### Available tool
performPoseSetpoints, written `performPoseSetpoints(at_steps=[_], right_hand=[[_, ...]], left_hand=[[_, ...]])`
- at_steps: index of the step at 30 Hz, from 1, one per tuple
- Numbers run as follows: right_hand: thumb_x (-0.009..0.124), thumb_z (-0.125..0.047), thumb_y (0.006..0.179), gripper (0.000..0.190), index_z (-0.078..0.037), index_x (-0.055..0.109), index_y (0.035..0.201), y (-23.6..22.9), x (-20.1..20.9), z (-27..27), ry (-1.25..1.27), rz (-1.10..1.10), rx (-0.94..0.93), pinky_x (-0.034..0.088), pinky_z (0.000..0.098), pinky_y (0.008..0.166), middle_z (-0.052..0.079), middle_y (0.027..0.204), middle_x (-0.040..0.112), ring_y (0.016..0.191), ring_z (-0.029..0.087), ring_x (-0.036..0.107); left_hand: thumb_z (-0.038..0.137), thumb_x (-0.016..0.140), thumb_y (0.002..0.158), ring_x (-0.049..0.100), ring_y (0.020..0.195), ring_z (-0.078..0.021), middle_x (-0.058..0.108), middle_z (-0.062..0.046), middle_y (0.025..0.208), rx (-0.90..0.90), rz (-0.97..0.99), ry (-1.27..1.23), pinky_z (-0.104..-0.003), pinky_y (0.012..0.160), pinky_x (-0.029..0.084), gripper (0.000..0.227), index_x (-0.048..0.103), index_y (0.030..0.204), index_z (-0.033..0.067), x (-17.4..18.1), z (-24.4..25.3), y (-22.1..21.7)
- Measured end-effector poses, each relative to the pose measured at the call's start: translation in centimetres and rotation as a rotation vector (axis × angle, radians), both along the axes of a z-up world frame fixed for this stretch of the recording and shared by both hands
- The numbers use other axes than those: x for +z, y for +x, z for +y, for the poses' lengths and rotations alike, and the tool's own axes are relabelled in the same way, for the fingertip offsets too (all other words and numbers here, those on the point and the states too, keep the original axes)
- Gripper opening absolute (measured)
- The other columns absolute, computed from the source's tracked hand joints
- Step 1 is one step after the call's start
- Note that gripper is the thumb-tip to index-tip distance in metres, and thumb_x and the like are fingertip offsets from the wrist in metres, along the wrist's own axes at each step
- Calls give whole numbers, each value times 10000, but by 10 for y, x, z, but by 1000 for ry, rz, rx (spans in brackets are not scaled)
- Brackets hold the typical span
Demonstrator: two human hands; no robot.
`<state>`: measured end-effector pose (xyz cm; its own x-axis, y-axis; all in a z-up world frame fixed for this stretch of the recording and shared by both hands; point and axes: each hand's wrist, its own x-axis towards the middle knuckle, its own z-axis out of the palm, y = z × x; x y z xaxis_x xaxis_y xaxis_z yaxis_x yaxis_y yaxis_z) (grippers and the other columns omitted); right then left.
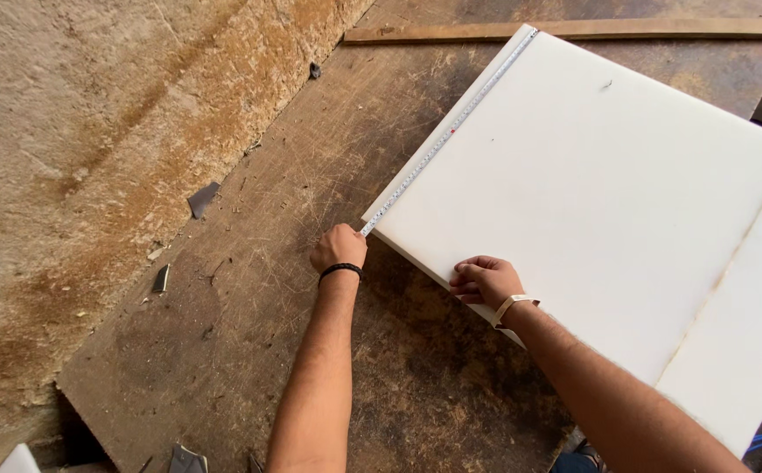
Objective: The person sprays a dark liquid onto a white foam board using a handheld spray gun, then measures the board with a tape measure. The person handles the foam board and spray gun, and uses a tape measure to measure the board's dimensions.
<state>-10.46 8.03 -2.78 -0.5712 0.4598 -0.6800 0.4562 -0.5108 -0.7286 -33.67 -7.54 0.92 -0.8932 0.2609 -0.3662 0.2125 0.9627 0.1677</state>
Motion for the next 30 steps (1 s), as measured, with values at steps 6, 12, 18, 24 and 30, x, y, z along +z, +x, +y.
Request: performPoseSetpoints(at_steps=[6,12,18,24,30], right_hand=[[617,-155,1000,165,-24,715,1018,0,10,0,11,-7,8,643,350,662,136,879,774,751,202,764],[590,-153,1015,181,-23,708,1060,-3,11,0,1,-22,23,642,357,683,138,902,775,769,209,762],[568,-130,1002,251,-31,638,1221,22,19,-3,-108,175,6,643,332,704,134,961,759,804,193,760],[595,-167,997,265,-36,675,1213,151,23,-6,-106,88,-21,586,315,618,122,942,762,701,160,704],[616,-171,971,265,-20,690,1175,290,15,10,-138,38,-263,600,312,602,101,887,758,663,181,725]], left_hand=[[373,567,1048,762,841,-220,775,-85,982,-3,0,2,-373,707,600,291,746,1109,153,-8,2,1],[367,585,1027,747,855,-239,772,-76,989,-15,84,40,-402,706,593,267,765,1076,175,-1,0,7],[371,656,937,726,893,-326,767,-96,1010,-72,20,240,-456,715,584,245,802,1029,198,17,15,61],[406,714,857,746,871,-364,768,-152,938,-174,-215,469,-430,734,585,277,819,983,184,13,25,184],[404,653,886,742,831,-337,790,-81,908,-177,-346,297,-462,680,574,260,818,972,222,21,26,280]])
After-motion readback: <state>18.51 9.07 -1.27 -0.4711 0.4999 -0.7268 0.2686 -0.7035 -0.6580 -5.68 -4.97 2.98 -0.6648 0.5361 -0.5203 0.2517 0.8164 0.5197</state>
